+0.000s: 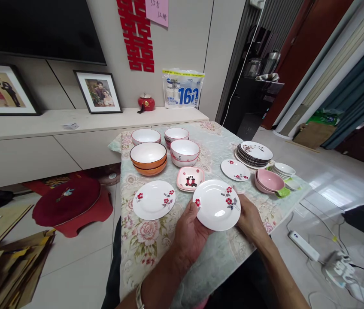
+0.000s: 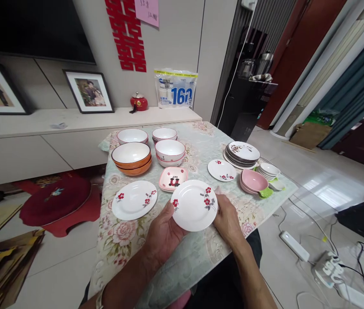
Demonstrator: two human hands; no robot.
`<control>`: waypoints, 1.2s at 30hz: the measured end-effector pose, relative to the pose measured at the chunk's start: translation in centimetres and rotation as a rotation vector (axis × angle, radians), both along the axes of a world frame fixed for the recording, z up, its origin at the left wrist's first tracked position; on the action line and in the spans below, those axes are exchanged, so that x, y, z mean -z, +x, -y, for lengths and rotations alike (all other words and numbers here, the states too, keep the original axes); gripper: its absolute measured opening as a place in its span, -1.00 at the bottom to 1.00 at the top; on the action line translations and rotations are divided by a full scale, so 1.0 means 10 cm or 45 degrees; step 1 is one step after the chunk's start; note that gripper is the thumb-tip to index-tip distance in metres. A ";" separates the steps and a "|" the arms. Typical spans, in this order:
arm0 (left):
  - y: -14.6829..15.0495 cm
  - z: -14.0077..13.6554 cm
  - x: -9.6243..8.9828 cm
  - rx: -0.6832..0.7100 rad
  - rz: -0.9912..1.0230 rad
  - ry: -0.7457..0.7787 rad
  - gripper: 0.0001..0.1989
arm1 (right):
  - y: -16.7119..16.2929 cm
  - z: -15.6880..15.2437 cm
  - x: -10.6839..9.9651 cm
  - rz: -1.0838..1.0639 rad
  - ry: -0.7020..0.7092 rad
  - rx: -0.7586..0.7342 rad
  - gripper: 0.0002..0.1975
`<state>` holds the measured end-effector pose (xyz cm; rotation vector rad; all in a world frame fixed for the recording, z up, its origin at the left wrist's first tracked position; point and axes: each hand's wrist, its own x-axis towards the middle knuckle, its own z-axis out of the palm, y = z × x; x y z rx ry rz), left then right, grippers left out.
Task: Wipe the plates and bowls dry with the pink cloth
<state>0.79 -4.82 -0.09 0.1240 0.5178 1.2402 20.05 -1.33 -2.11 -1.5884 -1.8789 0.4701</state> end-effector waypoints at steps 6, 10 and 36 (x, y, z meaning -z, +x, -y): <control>-0.02 -0.02 -0.03 -0.032 0.072 0.016 -0.45 | 0.09 0.17 -0.16 -0.108 0.073 0.009 -0.57; 0.00 0.00 -0.03 -0.026 0.099 0.046 -0.45 | 0.07 0.35 -0.24 -0.289 -0.004 0.268 -0.59; -0.02 0.03 -0.04 0.290 -0.221 0.096 -0.50 | 0.04 -0.46 -0.17 -1.721 -0.389 0.536 -0.80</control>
